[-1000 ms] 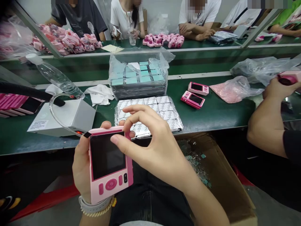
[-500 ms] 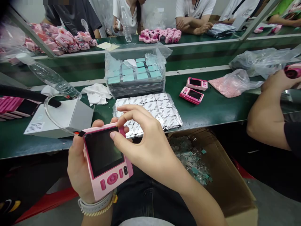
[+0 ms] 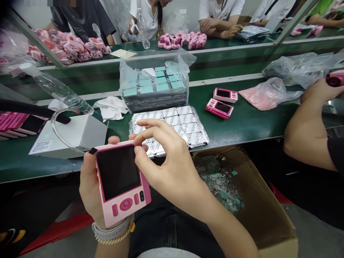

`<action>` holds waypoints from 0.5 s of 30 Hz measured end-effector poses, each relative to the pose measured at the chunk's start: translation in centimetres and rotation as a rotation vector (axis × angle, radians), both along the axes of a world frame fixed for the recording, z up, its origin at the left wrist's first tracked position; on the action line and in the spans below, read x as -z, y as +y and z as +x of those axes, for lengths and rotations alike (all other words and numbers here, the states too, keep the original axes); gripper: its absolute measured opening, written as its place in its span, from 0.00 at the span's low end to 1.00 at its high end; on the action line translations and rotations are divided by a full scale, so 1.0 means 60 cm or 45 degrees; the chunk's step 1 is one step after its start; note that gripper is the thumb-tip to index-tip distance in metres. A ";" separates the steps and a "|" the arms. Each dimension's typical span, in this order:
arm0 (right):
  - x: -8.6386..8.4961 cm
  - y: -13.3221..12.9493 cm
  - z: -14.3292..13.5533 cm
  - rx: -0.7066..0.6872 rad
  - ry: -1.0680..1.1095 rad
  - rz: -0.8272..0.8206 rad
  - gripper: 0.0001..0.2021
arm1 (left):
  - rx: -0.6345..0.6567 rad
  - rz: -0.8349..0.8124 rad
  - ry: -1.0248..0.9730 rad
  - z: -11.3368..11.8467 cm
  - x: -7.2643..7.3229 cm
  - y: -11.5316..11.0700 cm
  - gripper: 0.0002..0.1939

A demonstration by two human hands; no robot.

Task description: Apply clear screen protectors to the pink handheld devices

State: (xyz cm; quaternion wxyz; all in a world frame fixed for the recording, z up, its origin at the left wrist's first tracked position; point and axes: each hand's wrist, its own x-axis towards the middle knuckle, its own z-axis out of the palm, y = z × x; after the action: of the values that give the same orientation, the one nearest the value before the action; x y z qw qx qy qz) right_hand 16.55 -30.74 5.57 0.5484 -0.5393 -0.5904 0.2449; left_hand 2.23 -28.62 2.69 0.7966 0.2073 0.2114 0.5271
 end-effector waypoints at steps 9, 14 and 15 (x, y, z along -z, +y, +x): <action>0.013 -0.025 -0.008 0.172 -0.597 0.335 0.14 | 0.089 -0.094 -0.146 -0.010 0.019 0.009 0.18; 0.016 -0.028 -0.007 0.194 -0.784 0.401 0.16 | -0.078 -0.084 0.029 -0.015 0.033 0.006 0.16; 0.016 -0.027 -0.006 0.191 -0.805 0.406 0.16 | -0.116 -0.075 0.091 -0.016 0.035 0.006 0.15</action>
State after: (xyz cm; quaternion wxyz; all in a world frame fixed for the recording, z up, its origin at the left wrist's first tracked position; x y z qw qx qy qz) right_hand 16.18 -32.35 4.63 0.4325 -0.5378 -0.7203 -0.0701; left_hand 1.28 -28.27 0.57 0.7694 0.1925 0.2642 0.5488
